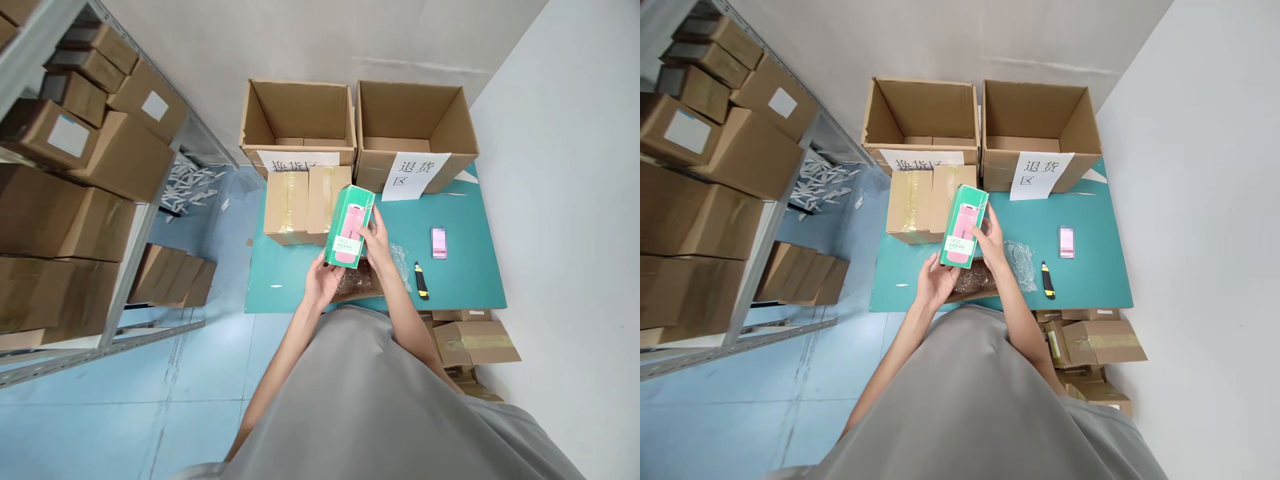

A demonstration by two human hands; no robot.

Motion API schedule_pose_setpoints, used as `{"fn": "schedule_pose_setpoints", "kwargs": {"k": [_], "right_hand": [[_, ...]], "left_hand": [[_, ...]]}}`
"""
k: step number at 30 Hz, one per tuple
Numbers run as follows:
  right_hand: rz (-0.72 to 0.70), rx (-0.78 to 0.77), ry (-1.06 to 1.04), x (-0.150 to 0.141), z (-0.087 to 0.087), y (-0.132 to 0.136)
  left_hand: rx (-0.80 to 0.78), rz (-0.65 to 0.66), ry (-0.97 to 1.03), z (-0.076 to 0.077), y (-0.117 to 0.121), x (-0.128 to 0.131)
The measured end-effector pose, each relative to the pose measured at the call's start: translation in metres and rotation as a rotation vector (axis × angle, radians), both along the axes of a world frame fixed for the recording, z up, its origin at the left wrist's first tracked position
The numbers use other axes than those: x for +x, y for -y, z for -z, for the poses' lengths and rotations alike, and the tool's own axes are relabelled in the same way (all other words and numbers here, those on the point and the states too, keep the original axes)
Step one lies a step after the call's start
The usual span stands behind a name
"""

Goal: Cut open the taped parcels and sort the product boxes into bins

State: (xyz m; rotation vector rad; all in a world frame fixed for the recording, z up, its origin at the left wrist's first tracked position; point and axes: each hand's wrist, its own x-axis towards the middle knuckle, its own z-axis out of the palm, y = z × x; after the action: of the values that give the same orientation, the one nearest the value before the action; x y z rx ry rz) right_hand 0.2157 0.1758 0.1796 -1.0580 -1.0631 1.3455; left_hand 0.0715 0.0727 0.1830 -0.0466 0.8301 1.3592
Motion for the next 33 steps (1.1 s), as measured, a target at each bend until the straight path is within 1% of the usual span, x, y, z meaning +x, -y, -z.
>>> {"fn": "schedule_pose_setpoints", "kwargs": {"k": [2,4,7,10,12,16,19,22,25,28,30,33], "right_hand": [[0.022,-0.008,0.035,-0.001,0.002,0.002],[0.027,-0.026,0.05,-0.001,0.002,0.005],[0.014,-0.059,0.027,-0.001,0.001,0.009],[-0.007,-0.089,0.001,0.003,-0.002,0.011],[-0.016,-0.106,-0.033,0.007,-0.006,0.01],[-0.056,-0.136,-0.12,0.015,-0.012,0.006],[-0.081,-0.134,-0.15,0.019,-0.014,0.002],[-0.043,-0.112,-0.142,0.022,-0.012,-0.001],[0.002,-0.117,-0.1,0.023,-0.007,-0.003],[0.031,-0.133,-0.07,0.024,-0.002,-0.003],[0.031,-0.137,-0.06,0.024,0.0,-0.002],[0.005,-0.136,-0.042,0.026,-0.001,0.0]], "left_hand": [[0.063,0.0,-0.149,0.004,0.001,0.001],[0.084,0.006,-0.282,0.008,0.001,0.003],[0.082,0.013,-0.363,0.014,0.0,0.004],[0.09,0.014,-0.332,0.017,-0.001,0.002],[0.092,0.024,-0.26,0.017,-0.001,-0.001],[0.033,0.135,-0.064,0.019,0.0,-0.008],[0.011,0.21,-0.014,0.021,0.003,-0.01],[0.044,0.207,-0.087,0.018,0.005,-0.008],[0.079,0.171,-0.226,0.011,0.007,-0.004],[0.097,0.165,-0.35,0.006,0.008,0.001],[0.098,0.156,-0.389,0.005,0.009,0.004],[0.083,0.122,-0.381,0.009,0.009,0.003]]}}
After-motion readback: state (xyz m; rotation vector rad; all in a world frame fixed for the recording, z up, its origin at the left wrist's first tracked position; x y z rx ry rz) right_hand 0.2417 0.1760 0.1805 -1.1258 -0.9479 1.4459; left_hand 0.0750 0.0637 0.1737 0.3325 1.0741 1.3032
